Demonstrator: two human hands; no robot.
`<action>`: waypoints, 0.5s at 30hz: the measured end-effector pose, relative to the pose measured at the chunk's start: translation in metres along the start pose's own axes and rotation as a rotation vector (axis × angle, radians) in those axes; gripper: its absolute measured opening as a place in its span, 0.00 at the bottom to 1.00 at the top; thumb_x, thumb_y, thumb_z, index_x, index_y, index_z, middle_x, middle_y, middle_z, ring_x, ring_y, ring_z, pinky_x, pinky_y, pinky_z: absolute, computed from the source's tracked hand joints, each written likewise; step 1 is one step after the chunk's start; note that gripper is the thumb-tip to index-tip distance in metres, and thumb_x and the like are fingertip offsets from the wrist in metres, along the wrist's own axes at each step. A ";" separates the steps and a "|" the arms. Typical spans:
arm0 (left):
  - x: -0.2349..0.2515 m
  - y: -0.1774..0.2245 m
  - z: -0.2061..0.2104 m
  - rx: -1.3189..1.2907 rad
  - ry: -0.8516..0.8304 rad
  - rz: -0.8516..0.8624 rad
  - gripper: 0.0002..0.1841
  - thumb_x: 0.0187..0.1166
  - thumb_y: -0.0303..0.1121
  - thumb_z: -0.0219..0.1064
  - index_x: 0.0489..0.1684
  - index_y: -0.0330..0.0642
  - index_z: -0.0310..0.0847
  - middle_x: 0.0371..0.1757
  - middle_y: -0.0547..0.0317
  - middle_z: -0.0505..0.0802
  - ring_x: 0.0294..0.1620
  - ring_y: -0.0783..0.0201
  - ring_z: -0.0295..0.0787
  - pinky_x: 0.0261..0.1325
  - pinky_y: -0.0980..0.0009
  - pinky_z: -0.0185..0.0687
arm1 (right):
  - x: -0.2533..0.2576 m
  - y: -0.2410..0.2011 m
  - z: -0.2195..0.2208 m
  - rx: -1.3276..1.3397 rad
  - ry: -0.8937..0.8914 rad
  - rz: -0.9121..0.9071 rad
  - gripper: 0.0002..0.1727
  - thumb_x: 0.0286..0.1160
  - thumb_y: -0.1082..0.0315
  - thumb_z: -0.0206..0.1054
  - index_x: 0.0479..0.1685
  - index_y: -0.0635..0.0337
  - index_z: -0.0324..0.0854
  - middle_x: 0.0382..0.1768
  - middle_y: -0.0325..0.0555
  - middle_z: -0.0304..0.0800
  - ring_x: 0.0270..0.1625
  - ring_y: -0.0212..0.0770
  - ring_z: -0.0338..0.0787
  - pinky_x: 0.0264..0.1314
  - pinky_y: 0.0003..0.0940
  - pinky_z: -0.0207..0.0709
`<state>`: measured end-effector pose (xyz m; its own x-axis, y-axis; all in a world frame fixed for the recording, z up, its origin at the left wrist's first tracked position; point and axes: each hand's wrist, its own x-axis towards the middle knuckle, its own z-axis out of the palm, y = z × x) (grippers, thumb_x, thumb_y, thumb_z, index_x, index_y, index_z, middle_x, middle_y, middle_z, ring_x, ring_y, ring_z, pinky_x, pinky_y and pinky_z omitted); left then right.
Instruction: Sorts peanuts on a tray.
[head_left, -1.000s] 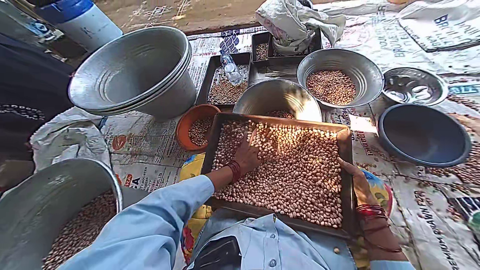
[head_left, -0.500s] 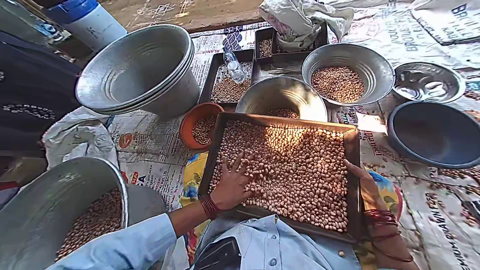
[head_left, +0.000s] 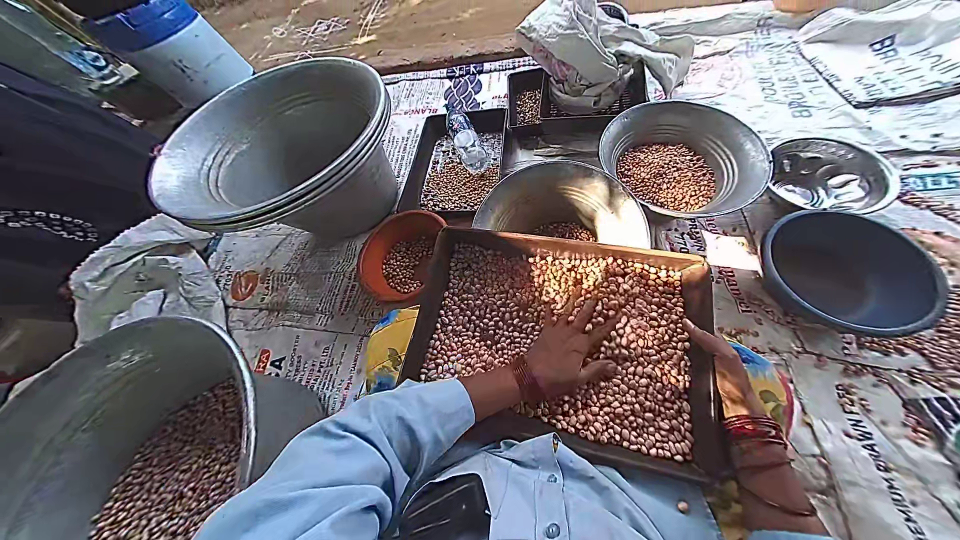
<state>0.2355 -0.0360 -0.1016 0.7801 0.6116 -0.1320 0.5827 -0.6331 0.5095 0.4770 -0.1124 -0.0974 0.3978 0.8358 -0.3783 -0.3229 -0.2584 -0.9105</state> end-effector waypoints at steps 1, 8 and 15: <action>-0.018 -0.002 0.001 0.007 -0.066 0.032 0.36 0.85 0.59 0.57 0.94 0.64 0.59 0.98 0.45 0.48 0.97 0.34 0.33 0.82 0.17 0.22 | 0.000 0.001 -0.001 -0.007 -0.013 -0.003 0.19 0.87 0.67 0.53 0.73 0.59 0.69 0.45 0.31 0.89 0.42 0.17 0.89 0.46 0.14 0.84; -0.118 -0.075 -0.028 0.294 -0.071 -0.321 0.38 0.78 0.66 0.55 0.82 0.52 0.75 0.96 0.43 0.54 0.96 0.32 0.37 0.80 0.15 0.18 | -0.001 -0.004 0.003 -0.010 0.001 0.012 0.20 0.85 0.67 0.55 0.74 0.57 0.68 0.44 0.28 0.88 0.41 0.15 0.88 0.43 0.12 0.83; -0.006 -0.076 -0.034 0.193 0.226 -0.373 0.34 0.89 0.58 0.48 0.89 0.49 0.69 0.88 0.29 0.67 0.91 0.27 0.55 0.87 0.29 0.45 | -0.001 -0.008 0.005 -0.018 0.019 0.037 0.20 0.87 0.67 0.54 0.75 0.58 0.68 0.45 0.31 0.87 0.41 0.16 0.87 0.42 0.13 0.82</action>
<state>0.1791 0.0244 -0.1105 0.4527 0.8884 -0.0763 0.8620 -0.4142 0.2921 0.4745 -0.1087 -0.0893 0.4021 0.8164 -0.4144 -0.3217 -0.2978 -0.8988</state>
